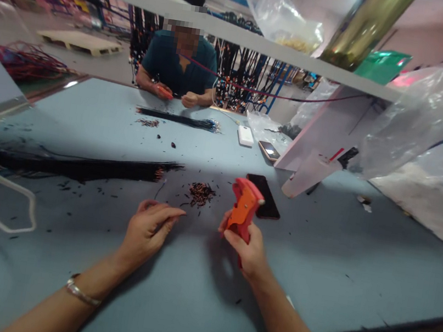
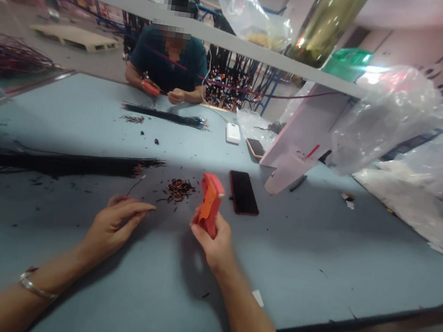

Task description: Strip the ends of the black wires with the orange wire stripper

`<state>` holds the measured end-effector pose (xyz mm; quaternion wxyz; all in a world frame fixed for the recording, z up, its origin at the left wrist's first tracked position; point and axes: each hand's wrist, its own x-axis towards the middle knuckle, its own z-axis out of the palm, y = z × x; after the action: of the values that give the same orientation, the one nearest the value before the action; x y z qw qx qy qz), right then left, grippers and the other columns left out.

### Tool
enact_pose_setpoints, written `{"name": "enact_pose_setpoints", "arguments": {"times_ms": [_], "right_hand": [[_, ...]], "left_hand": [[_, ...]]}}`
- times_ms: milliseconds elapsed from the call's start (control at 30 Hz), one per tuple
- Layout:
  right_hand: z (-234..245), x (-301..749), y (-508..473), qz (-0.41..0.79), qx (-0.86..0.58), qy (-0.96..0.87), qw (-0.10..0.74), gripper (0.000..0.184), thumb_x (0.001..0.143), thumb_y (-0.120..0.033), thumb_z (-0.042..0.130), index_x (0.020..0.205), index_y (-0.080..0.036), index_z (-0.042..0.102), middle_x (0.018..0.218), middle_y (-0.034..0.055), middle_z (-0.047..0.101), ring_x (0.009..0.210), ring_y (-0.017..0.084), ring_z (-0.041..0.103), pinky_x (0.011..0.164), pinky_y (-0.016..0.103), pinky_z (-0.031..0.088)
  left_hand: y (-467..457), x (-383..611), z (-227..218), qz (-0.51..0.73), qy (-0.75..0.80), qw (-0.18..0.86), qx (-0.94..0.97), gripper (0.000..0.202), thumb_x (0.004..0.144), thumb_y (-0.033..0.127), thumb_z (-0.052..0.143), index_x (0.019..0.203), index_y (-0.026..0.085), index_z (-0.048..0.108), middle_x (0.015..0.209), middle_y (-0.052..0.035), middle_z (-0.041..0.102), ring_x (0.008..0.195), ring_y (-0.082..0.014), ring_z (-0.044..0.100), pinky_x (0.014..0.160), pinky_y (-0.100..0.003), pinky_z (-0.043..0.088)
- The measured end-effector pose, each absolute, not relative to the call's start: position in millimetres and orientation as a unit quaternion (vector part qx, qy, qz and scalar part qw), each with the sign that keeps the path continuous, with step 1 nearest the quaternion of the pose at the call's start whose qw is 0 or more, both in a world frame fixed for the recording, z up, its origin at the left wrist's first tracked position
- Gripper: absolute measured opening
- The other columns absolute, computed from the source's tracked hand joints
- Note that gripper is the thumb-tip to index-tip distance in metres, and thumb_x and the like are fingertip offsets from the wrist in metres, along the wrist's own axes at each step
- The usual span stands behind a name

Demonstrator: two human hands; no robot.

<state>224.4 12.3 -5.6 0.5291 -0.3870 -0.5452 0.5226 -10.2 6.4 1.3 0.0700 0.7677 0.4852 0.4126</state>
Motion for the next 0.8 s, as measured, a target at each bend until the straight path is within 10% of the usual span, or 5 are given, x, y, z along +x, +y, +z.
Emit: {"name": "enact_pose_setpoints", "arguments": {"times_ms": [167,367,567,800], "right_hand": [[-7,223,18,0.534,-0.41,-0.539,0.506,0.028,0.072,-0.032,0.068,0.095,-0.018,0.062,0.082,0.003,0.062,0.074,0.019,0.059,0.069,0.032,0.047],[-4,226,14,0.545,-0.416,-0.512,0.517,0.026,0.07,-0.031,0.069,0.093,-0.019,0.063,0.082,0.0036,0.063,0.075,0.019,0.06,0.068,0.032,0.048],[-2,229,9,0.543,-0.42,-0.547,0.48,0.029,0.073,-0.034,0.07,0.096,-0.018,0.064,0.083,0.005,0.064,0.076,0.02,0.059,0.071,0.033,0.048],[-2,229,8,0.543,-0.419,-0.56,0.465,0.027,0.075,-0.035,0.068,0.095,-0.018,0.063,0.085,0.0052,0.062,0.078,0.02,0.058,0.072,0.033,0.047]], "left_hand": [[5,-11,3,0.429,0.449,0.02,0.784,0.027,0.087,0.008,0.047,0.097,0.024,0.066,0.076,0.0022,0.07,0.067,-0.0126,0.064,0.091,-0.04,0.036],[-5,-10,4,0.412,0.35,-0.161,0.826,0.03,0.087,0.007,0.047,0.11,0.022,0.06,0.063,0.0037,0.059,0.053,-0.0094,0.049,0.057,-0.023,0.037],[-16,-5,11,0.323,0.365,-0.275,0.829,0.027,0.089,0.008,0.045,0.107,0.018,0.062,0.054,0.0039,0.053,0.047,-0.0111,0.042,0.048,-0.028,0.028],[-3,-1,0,0.226,0.593,-0.124,0.763,0.024,0.091,0.02,0.046,0.102,0.024,0.068,0.071,-0.0018,0.069,0.058,-0.0161,0.061,0.049,-0.027,0.036]]}}
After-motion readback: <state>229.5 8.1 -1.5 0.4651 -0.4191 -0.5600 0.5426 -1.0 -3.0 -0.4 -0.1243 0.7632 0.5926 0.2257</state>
